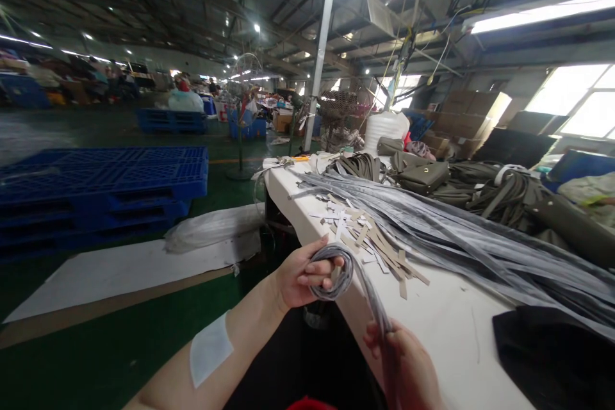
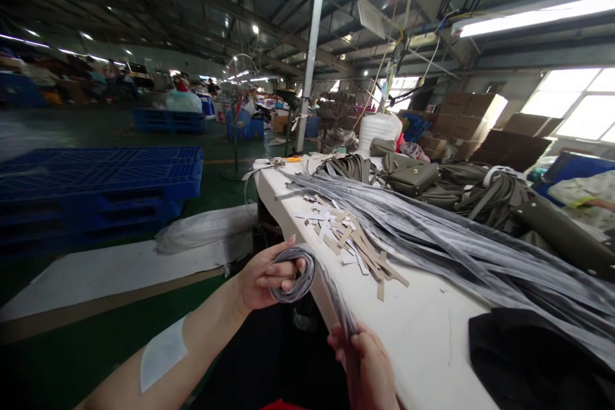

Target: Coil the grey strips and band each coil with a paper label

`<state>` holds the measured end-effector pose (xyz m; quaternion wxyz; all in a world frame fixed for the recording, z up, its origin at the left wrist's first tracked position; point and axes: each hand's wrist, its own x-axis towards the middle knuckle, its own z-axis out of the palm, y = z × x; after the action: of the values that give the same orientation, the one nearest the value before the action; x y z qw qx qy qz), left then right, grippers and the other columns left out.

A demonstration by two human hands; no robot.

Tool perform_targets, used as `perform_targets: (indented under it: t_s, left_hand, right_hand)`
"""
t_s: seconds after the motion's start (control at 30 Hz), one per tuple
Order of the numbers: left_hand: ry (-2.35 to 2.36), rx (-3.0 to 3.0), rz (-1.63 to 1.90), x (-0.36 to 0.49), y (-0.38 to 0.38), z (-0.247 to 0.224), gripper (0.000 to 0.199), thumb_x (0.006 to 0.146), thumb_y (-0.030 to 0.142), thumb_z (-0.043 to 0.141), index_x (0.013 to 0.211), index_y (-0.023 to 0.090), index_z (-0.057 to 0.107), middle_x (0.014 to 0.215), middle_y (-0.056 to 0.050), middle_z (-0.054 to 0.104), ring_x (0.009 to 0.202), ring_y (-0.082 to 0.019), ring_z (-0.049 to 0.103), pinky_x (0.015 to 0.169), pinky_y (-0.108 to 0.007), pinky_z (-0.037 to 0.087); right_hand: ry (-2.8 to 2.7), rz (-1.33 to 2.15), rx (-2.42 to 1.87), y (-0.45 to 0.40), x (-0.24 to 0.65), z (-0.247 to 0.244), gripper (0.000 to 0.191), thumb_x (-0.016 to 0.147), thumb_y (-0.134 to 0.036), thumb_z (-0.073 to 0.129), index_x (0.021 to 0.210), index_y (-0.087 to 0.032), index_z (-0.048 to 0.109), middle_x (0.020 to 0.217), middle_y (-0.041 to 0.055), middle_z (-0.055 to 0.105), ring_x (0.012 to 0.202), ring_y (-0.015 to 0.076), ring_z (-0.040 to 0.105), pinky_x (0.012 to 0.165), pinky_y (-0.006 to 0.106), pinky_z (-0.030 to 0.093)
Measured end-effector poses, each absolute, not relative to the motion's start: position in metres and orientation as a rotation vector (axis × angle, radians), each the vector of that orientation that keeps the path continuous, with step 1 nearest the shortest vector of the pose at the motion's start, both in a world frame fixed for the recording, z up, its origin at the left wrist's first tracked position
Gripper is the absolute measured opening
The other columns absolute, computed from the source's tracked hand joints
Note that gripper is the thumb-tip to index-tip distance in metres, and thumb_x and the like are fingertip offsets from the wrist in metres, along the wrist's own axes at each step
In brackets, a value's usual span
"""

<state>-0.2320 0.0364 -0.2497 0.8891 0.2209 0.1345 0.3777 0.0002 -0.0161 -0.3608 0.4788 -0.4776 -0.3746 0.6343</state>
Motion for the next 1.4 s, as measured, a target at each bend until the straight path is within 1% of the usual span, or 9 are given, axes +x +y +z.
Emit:
perform_targets:
  t_s: [0.1, 0.23, 0.4, 0.63, 0.83, 0.93, 1.1, 1.27, 1.4]
  left_hand:
    - [0.235, 0.407, 0.919, -0.226, 0.036, -0.246, 0.066, 0.104, 0.04, 0.017, 0.088, -0.002, 0.067, 0.043, 0.01, 0.031, 0.031, -0.001, 0.019, 0.065, -0.019, 0.05]
    - [0.18, 0.341, 1.063, -0.218, 0.037, -0.241, 0.05, 0.103, 0.034, 0.027, 0.098, 0.0, 0.064, 0.057, 0.005, 0.042, 0.041, -0.003, 0.038, 0.077, -0.023, 0.051]
    - [0.191, 0.457, 1.206, -0.206, 0.04, -0.248, 0.046, 0.103, 0.029, 0.027, 0.098, 0.001, 0.064, 0.065, 0.002, 0.047, 0.049, -0.005, 0.045, 0.084, -0.025, 0.049]
    - [0.563, 0.972, 1.45, -0.186, 0.034, -0.277, 0.039, 0.095, 0.049, 0.047, 0.103, 0.012, 0.057, 0.072, -0.001, 0.056, 0.059, -0.013, 0.052, 0.067, -0.028, 0.045]
    - [0.851, 1.995, 1.076, -0.177, -0.003, -0.303, 0.031, 0.093, 0.047, 0.047, 0.091, 0.017, 0.055, 0.077, -0.007, 0.054, 0.07, -0.021, 0.05, 0.072, -0.032, 0.039]
    - [0.866, 2.204, 0.888, -0.174, -0.016, -0.313, 0.027, 0.089, 0.046, 0.054, 0.082, 0.02, 0.056, 0.073, -0.005, 0.051, 0.065, -0.02, 0.046, 0.067, -0.03, 0.034]
    - [0.824, 1.912, 0.532, -0.177, -0.012, -0.326, 0.052, 0.094, 0.059, 0.038, 0.061, 0.02, 0.051, 0.056, 0.001, 0.047, 0.049, -0.012, 0.039, 0.052, -0.026, 0.026]
    - [0.633, 1.14, 0.346, -0.177, -0.004, -0.335, 0.064, 0.085, 0.073, 0.041, 0.074, 0.014, 0.063, 0.036, 0.009, 0.036, 0.03, -0.007, 0.026, 0.045, -0.024, 0.031]
    - [0.485, 0.73, 0.514, -0.167, 0.001, -0.335, 0.059, 0.087, 0.065, 0.052, 0.076, 0.01, 0.067, 0.034, 0.012, 0.032, 0.028, -0.003, 0.024, 0.058, -0.022, 0.044]
  right_hand:
    - [-1.1, 1.677, -1.027, -0.023, -0.004, -0.358, 0.029, 0.077, -0.043, 0.05, 0.075, -0.016, 0.061, 0.067, 0.0065, 0.069, 0.038, 0.0099, 0.047, 0.038, 0.022, 0.036]
    - [-1.358, 1.54, -1.227, -0.029, -0.019, -0.364, 0.045, 0.081, -0.064, 0.054, 0.085, -0.02, 0.049, 0.063, -0.0001, 0.065, 0.026, 0.0044, 0.033, 0.028, 0.017, 0.016]
    - [-1.646, 1.537, -1.367, -0.036, -0.03, -0.364, 0.042, 0.085, -0.061, 0.05, 0.094, -0.02, 0.05, 0.06, -0.0008, 0.065, 0.033, 0.0083, 0.041, 0.032, 0.019, 0.024]
    - [-1.797, 1.906, -1.016, -0.068, -0.028, -0.313, 0.047, 0.096, -0.056, 0.041, 0.09, -0.016, 0.065, 0.06, 0.0007, 0.064, 0.049, 0.0089, 0.042, 0.049, 0.02, 0.03]
    - [-1.533, 1.827, -0.981, -0.067, 0.016, -0.298, 0.05, 0.09, -0.061, 0.048, 0.082, -0.014, 0.066, 0.048, -0.0006, 0.056, 0.037, 0.0063, 0.029, 0.04, 0.021, 0.02]
    - [-1.644, 1.568, -1.178, -0.054, 0.04, -0.3, 0.046, 0.087, -0.059, 0.053, 0.076, -0.017, 0.066, 0.049, 0.0002, 0.059, 0.038, 0.0097, 0.039, 0.039, 0.022, 0.029]
    - [-2.086, 0.84, -1.545, -0.038, 0.057, -0.308, 0.036, 0.09, -0.051, 0.052, 0.087, -0.024, 0.075, 0.085, 0.0071, 0.074, 0.076, 0.0228, 0.063, 0.071, 0.032, 0.047]
    - [-2.131, 0.879, -1.611, -0.038, 0.049, -0.343, 0.061, 0.095, -0.06, 0.034, 0.057, -0.022, 0.061, 0.048, 0.0024, 0.057, 0.05, 0.0172, 0.052, 0.054, 0.029, 0.038]
    - [-1.784, 1.134, -1.467, -0.048, 0.015, -0.374, 0.078, 0.093, -0.07, 0.008, 0.068, -0.021, 0.063, 0.045, 0.0025, 0.052, 0.045, 0.0172, 0.049, 0.05, 0.029, 0.039]
